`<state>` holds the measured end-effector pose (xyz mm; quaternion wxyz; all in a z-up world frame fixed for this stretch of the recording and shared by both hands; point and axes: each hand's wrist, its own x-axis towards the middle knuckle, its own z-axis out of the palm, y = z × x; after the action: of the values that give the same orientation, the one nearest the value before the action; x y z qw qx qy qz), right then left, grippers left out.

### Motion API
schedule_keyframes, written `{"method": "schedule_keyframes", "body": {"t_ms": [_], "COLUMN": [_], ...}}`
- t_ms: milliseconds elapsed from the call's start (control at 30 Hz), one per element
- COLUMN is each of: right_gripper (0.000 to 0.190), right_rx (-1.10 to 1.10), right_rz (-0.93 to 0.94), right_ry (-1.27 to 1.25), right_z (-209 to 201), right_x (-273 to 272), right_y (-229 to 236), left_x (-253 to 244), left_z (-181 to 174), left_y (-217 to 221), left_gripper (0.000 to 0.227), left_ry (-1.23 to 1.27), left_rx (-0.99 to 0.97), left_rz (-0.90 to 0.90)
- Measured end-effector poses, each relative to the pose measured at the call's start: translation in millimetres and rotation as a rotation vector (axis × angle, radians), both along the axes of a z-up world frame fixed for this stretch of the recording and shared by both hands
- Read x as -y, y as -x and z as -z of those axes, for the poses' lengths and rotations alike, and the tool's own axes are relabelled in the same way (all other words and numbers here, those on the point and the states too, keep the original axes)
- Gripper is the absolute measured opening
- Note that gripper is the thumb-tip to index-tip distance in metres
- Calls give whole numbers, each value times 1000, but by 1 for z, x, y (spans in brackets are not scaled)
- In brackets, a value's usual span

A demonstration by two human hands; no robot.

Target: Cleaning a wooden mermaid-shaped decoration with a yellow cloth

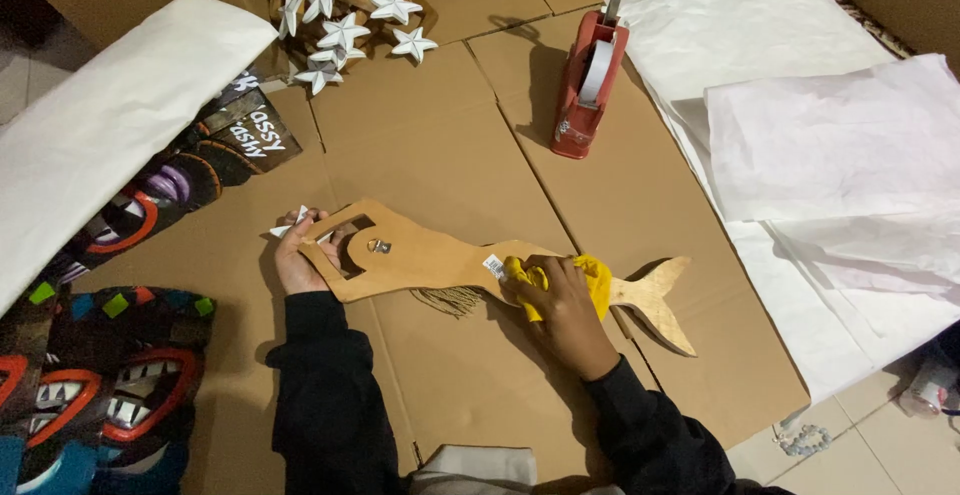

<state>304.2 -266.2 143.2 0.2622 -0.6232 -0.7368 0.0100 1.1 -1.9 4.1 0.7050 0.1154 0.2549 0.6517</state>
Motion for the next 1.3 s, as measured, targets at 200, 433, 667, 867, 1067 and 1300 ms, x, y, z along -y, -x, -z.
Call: {"method": "schedule_keyframes", "body": {"t_ms": [200, 433, 667, 867, 1067, 1300], "right_gripper": [4, 29, 73, 57, 45, 55], "right_rx": [23, -14, 113, 24, 39, 56], "right_rz": [-22, -47, -42, -50, 141, 377], "right_ry": [-80, -126, 31, -7, -5, -53], "right_z": [-8, 16, 31, 14, 32, 50], "right_x": [2, -3, -5, 6, 29, 84], "right_y": [1, -13, -13, -16, -43, -77], "left_x": [1, -8, -18, -21, -6, -29], "left_z": [-2, 5, 18, 21, 0, 23], "left_y": [1, 5, 11, 7, 5, 7], "left_gripper": [21, 19, 18, 20, 21, 22], "left_ry": [16, 39, -2, -20, -27, -58], "left_rx": [2, -46, -92, -61, -75, -89], "left_rz": [3, 30, 52, 34, 38, 22]}}
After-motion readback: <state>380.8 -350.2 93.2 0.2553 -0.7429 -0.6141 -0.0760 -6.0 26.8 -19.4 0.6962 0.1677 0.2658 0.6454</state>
